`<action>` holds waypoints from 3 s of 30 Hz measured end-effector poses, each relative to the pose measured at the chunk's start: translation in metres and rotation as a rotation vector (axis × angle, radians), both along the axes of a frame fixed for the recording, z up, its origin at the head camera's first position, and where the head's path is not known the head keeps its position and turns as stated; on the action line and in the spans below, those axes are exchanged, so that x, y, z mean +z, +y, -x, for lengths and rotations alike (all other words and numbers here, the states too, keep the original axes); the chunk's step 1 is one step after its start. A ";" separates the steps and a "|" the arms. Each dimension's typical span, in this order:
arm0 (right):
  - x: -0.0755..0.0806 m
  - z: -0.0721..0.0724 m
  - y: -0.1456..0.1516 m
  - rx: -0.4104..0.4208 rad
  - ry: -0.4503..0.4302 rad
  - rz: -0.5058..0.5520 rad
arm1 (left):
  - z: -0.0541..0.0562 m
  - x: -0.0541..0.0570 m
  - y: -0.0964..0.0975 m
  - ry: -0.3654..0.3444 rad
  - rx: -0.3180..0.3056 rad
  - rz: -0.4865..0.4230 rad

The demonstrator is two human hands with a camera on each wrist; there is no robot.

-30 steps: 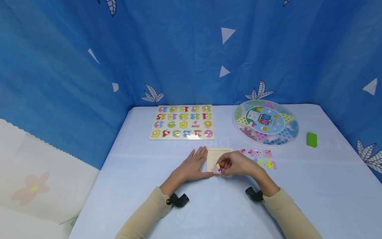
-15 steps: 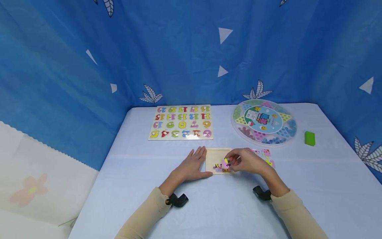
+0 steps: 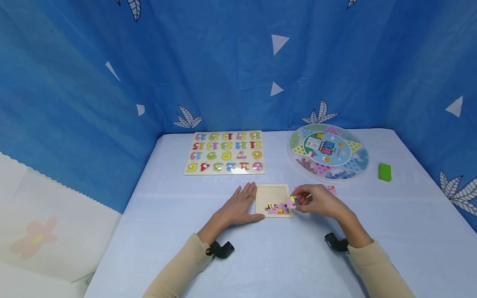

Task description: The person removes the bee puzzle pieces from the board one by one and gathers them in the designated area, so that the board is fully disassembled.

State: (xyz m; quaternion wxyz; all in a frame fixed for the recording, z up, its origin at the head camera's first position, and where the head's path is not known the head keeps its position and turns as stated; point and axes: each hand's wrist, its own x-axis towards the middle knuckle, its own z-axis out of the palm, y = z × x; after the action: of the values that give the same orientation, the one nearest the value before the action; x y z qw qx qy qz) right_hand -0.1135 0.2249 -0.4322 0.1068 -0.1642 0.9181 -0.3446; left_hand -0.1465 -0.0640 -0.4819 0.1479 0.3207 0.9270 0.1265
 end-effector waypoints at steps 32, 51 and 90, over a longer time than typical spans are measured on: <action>-0.010 -0.017 0.032 -0.010 -0.049 -0.027 | 0.000 -0.001 -0.001 0.004 -0.002 -0.014; -0.013 -0.021 0.023 0.021 -0.115 -0.092 | 0.000 -0.002 -0.001 0.003 0.001 -0.006; 0.004 -0.015 0.002 0.033 -0.069 -0.141 | -0.001 0.003 0.000 0.002 -0.013 -0.013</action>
State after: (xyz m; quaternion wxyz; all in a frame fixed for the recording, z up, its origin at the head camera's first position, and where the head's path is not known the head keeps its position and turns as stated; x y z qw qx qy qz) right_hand -0.0985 0.2273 -0.4284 0.1553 -0.1596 0.9329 -0.2829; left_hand -0.1454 -0.0638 -0.4789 0.1455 0.3281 0.9241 0.1313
